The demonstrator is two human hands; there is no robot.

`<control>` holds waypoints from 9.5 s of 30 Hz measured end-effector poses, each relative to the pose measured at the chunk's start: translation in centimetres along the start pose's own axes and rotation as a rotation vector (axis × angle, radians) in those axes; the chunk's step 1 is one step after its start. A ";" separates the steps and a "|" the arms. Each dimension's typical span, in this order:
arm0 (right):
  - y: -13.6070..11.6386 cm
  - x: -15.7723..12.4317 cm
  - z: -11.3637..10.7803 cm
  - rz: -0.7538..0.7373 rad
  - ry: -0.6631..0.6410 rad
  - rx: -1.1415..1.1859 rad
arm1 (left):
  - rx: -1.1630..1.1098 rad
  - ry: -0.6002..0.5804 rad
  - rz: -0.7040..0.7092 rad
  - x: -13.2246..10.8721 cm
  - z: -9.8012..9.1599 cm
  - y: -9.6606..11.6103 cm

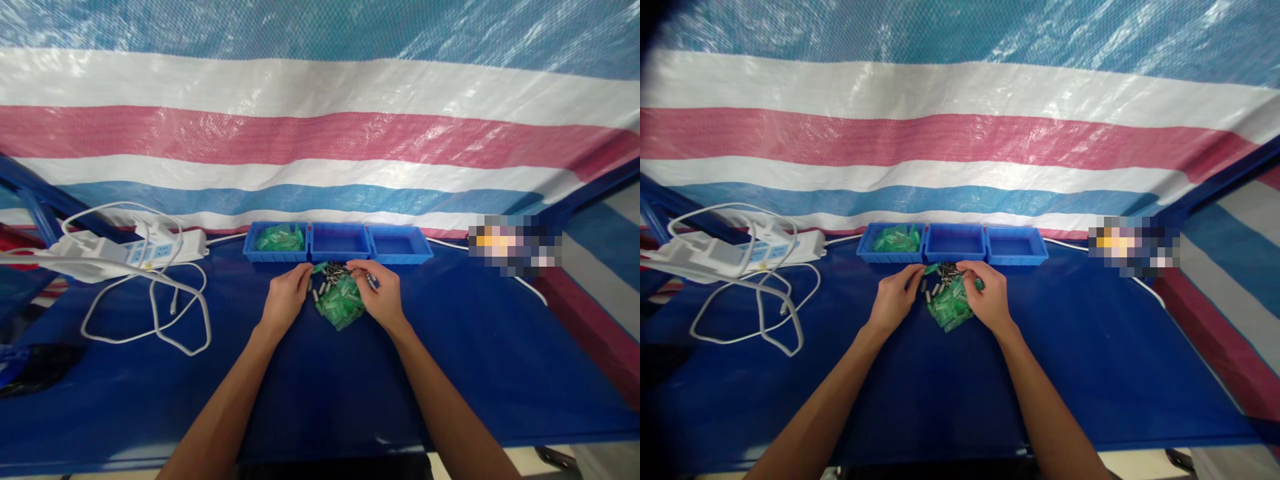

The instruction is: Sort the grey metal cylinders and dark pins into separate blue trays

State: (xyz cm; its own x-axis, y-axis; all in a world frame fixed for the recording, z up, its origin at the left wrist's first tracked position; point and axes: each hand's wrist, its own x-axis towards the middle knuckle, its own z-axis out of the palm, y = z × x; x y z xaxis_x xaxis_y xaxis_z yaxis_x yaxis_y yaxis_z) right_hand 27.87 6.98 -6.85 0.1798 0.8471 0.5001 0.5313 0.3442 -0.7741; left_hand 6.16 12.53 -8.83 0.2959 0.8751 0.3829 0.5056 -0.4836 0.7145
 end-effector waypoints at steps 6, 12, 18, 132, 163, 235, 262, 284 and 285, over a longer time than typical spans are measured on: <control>-1.5 -0.3 0.8 0.093 -0.071 0.128 | -0.481 0.114 -0.240 0.4 -0.3 1.7; -1.3 -0.6 1.6 0.343 -0.161 0.390 | -0.641 -0.002 -0.256 0.5 -0.3 2.9; -1.1 -0.8 1.9 0.424 -0.161 0.477 | -0.606 -0.029 -0.229 0.3 -0.3 2.6; 0.6 -0.2 -1.1 0.369 -0.010 0.323 | 0.037 0.254 -0.006 0.9 -2.4 1.6; 0.5 -0.5 -1.4 0.161 -0.151 0.261 | -0.114 -0.148 0.184 -0.5 0.7 2.1; -0.6 0.2 1.9 0.143 -0.074 0.245 | -0.615 0.079 -0.252 0.8 -0.9 0.9; -2.9 4.9 4.6 0.098 0.036 0.149 | -0.811 0.158 -0.456 1.4 -1.1 -2.3; -3.0 7.5 6.3 -0.239 -0.043 -0.207 | -0.483 -0.038 -0.316 0.5 -1.7 -1.5; -3.0 6.8 5.4 -0.237 -0.013 -0.175 | -0.427 -0.063 -0.263 0.4 -1.9 -1.2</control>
State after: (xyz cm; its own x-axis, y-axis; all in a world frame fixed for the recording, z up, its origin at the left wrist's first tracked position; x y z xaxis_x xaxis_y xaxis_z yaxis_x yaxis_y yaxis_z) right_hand 23.01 13.87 -3.23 0.0237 0.7565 0.6536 0.6926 0.4591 -0.5564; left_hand 4.13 13.53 -8.44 0.2577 0.9573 0.1313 0.1972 -0.1851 0.9627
